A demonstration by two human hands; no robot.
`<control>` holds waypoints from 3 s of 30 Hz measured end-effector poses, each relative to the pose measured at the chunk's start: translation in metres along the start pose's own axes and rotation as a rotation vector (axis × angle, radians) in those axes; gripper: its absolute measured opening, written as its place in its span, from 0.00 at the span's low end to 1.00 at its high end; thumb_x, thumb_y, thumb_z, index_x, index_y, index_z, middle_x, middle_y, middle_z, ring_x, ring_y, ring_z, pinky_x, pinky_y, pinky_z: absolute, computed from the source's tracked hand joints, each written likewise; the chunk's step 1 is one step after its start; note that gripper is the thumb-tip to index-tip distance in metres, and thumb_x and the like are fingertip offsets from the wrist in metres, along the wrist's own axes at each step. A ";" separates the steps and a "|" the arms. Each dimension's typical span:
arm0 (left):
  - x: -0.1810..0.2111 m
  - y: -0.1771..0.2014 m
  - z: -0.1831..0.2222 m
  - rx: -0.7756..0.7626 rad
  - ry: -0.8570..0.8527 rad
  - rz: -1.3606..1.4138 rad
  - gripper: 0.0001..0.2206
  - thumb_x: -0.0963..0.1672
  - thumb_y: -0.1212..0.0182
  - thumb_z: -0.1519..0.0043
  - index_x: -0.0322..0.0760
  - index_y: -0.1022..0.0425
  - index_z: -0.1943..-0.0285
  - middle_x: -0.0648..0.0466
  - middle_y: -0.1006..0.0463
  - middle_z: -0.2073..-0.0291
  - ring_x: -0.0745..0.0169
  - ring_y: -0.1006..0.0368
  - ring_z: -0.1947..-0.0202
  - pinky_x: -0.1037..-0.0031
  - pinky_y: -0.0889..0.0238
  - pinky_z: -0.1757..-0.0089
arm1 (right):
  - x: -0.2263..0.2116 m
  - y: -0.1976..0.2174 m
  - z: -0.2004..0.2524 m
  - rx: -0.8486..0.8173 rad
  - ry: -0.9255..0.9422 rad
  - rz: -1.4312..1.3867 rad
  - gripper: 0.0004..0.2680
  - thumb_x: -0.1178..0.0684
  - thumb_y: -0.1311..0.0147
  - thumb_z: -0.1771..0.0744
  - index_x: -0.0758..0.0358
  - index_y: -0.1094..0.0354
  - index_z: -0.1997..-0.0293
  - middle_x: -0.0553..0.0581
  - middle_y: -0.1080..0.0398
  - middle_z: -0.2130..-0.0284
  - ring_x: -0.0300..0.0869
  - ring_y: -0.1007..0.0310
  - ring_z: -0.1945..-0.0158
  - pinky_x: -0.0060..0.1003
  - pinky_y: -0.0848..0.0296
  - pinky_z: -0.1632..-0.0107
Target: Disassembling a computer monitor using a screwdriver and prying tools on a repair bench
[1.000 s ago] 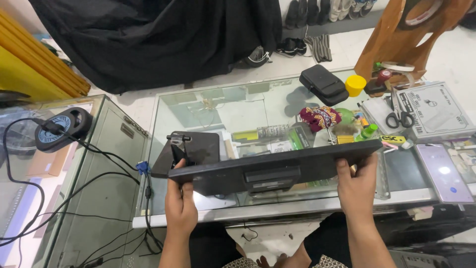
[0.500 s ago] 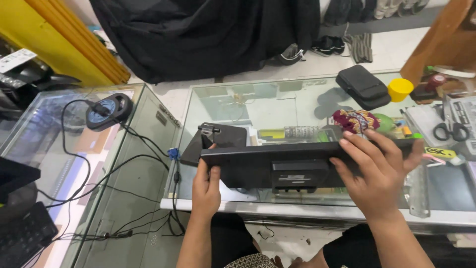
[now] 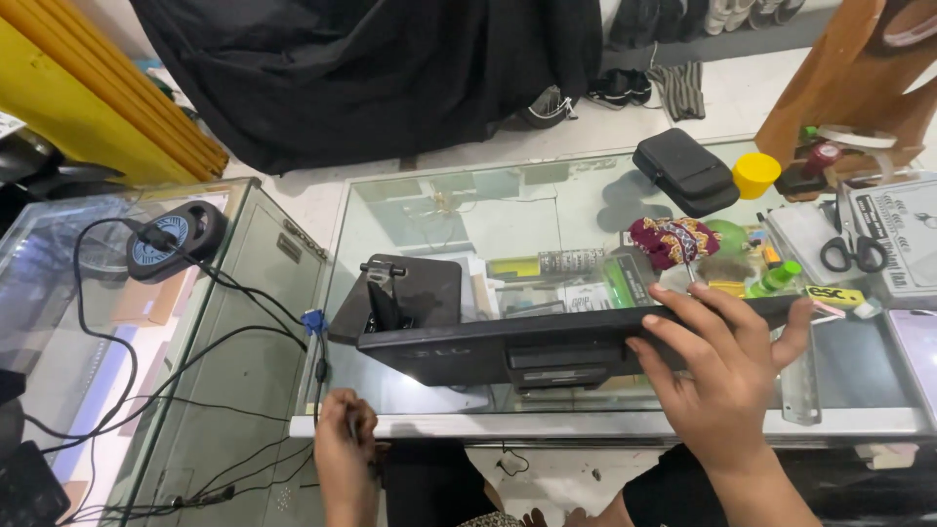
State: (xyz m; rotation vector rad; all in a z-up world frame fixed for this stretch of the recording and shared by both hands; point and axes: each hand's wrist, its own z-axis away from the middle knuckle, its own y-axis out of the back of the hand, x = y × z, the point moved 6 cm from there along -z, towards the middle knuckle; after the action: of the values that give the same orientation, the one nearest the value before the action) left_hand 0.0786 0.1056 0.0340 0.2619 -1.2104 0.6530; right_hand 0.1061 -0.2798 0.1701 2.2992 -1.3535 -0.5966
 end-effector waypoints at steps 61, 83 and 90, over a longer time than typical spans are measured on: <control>0.130 -0.278 0.126 -0.447 -1.627 -1.786 0.06 0.41 0.46 0.45 0.47 0.26 0.74 0.57 0.24 0.79 0.51 0.28 0.78 0.46 0.42 0.62 | -0.026 -0.001 -0.043 -0.093 0.032 -0.092 0.03 0.55 0.39 0.31 0.55 0.24 0.54 0.47 0.22 0.49 0.46 0.26 0.42 0.61 0.54 0.28; 0.165 -0.145 0.097 -0.181 -1.419 -1.072 0.03 0.43 0.44 0.31 0.42 0.26 0.57 0.59 0.25 0.66 0.59 0.32 0.72 0.67 0.43 0.62 | -0.017 0.001 -0.035 -0.104 0.100 0.014 0.02 0.57 0.36 0.28 0.55 0.22 0.52 0.50 0.18 0.48 0.50 0.21 0.43 0.57 0.52 0.24; 0.159 -0.213 0.136 -0.236 -1.894 -1.114 0.10 0.39 0.39 0.35 0.50 0.27 0.68 0.65 0.29 0.72 0.62 0.35 0.71 0.59 0.44 0.45 | -0.021 0.005 -0.037 -0.092 0.078 -0.033 0.03 0.56 0.38 0.30 0.54 0.24 0.53 0.50 0.21 0.48 0.50 0.24 0.44 0.58 0.54 0.27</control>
State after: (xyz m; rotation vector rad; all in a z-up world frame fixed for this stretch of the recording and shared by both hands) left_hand 0.1307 -0.0817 0.2607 1.3950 -2.4473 -1.0717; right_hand 0.1132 -0.2589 0.2065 2.2504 -1.2292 -0.5621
